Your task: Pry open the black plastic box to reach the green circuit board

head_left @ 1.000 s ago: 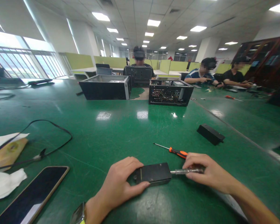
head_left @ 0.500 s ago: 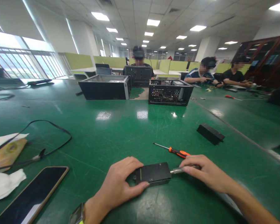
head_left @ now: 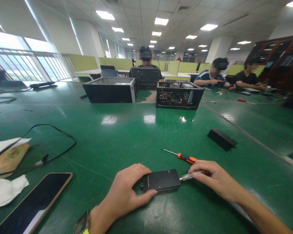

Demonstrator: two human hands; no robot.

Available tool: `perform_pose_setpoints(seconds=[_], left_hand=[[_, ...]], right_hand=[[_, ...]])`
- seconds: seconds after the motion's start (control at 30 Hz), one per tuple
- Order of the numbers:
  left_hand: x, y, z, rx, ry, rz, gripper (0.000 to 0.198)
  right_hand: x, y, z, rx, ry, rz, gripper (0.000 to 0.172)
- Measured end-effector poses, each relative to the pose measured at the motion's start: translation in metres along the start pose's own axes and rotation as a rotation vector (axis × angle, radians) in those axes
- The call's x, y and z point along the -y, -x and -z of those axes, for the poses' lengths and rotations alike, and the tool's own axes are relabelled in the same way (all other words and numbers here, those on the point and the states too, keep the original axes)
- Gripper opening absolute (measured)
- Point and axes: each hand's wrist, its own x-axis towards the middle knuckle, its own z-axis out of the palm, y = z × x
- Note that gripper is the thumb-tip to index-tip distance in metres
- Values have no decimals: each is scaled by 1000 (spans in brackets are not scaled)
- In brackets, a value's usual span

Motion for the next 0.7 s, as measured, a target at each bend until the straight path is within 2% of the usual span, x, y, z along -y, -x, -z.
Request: perform_pose_setpoints(seconds=[0.27, 0.5, 0.7], left_hand=[[1, 2, 0, -12, -28, -63, 28], [4, 1, 0, -27, -95, -127, 28], [4, 0, 1, -29, -75, -143, 27]], right_hand=[[4, 0, 1, -12, 5, -52, 37], [1, 2, 2, 15, -94, -143, 44], [-3, -2, -9, 58, -225, -181, 51]])
